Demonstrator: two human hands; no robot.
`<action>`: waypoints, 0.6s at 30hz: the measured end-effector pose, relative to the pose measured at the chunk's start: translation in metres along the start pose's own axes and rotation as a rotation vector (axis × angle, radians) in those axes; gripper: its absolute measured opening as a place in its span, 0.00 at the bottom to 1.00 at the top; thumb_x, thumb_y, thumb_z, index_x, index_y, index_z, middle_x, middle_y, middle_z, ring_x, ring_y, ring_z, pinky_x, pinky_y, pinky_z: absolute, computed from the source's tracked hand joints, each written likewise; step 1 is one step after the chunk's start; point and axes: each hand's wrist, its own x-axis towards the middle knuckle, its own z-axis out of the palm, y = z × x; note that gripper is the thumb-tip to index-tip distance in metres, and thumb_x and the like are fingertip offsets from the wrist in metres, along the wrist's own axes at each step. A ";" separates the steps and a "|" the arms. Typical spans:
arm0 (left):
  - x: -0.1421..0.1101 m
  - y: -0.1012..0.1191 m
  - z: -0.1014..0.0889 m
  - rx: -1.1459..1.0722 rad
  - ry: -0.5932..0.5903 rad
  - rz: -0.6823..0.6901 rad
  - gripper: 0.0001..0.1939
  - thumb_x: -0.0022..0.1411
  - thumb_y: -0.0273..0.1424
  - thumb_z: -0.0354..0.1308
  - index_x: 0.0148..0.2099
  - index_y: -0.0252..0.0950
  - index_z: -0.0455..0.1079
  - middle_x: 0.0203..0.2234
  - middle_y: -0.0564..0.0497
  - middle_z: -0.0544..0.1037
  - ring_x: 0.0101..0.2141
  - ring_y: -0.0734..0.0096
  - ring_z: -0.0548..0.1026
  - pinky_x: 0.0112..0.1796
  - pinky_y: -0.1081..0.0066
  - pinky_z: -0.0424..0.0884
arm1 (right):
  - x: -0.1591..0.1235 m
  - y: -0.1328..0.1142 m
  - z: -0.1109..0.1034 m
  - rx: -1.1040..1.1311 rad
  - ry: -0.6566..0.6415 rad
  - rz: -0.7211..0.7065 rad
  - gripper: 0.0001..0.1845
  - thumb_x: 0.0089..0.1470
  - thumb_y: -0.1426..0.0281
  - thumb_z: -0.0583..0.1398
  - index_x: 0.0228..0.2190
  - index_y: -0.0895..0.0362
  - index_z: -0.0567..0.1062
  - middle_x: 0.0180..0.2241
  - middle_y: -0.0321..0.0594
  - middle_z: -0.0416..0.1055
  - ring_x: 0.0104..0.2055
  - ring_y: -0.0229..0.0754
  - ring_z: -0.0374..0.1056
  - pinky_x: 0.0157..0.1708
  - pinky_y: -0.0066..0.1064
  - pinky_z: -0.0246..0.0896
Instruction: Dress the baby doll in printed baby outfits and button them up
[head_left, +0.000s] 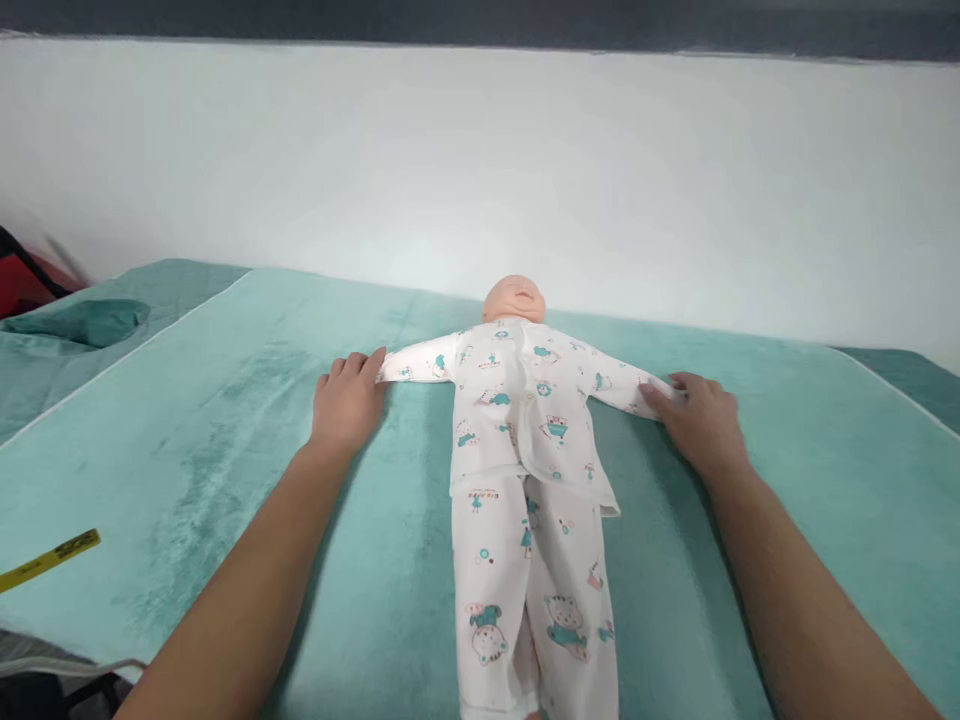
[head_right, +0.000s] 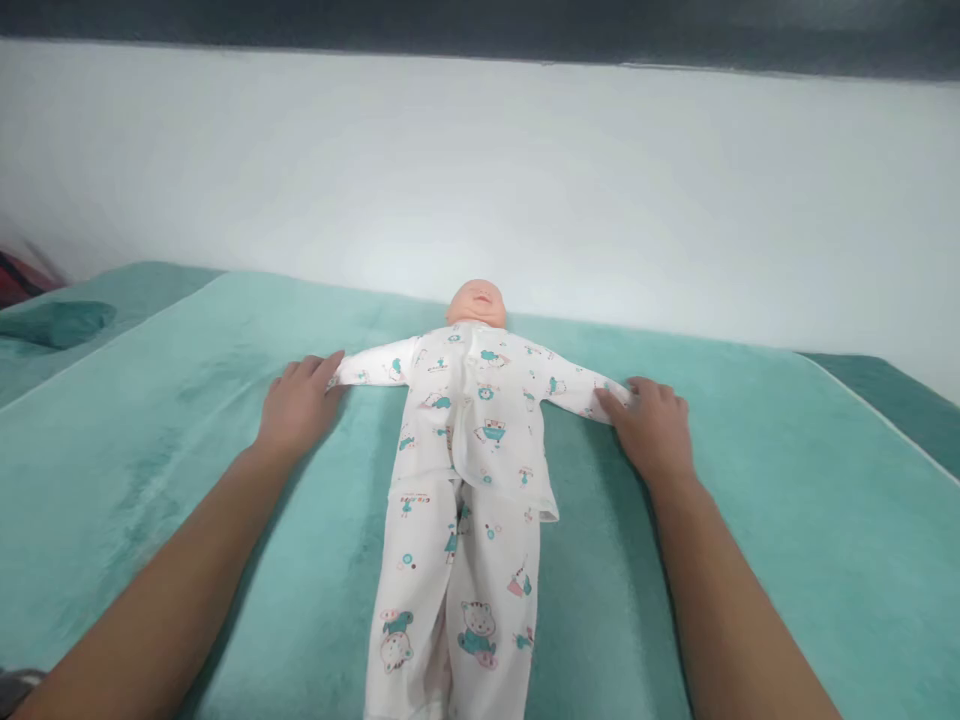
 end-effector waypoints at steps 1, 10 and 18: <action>0.001 0.000 0.001 0.019 0.006 -0.017 0.25 0.68 0.33 0.42 0.65 0.39 0.57 0.51 0.39 0.71 0.50 0.48 0.67 0.44 0.54 0.65 | -0.001 0.004 -0.003 0.019 -0.004 0.062 0.29 0.55 0.49 0.54 0.45 0.60 0.72 0.43 0.52 0.72 0.45 0.54 0.66 0.45 0.43 0.59; 0.019 -0.004 0.011 -0.068 0.036 -0.296 0.23 0.64 0.24 0.43 0.60 0.32 0.62 0.47 0.36 0.70 0.50 0.48 0.68 0.45 0.55 0.65 | 0.000 0.003 -0.014 0.285 0.064 0.206 0.10 0.52 0.64 0.58 0.34 0.56 0.74 0.27 0.40 0.70 0.29 0.40 0.62 0.32 0.33 0.54; -0.008 0.005 0.004 -0.368 0.417 -0.221 0.23 0.57 0.20 0.50 0.55 0.32 0.67 0.50 0.38 0.66 0.53 0.52 0.64 0.53 0.54 0.62 | -0.026 -0.044 -0.024 0.339 0.293 -0.176 0.07 0.56 0.66 0.57 0.32 0.57 0.72 0.33 0.42 0.69 0.34 0.42 0.64 0.37 0.36 0.58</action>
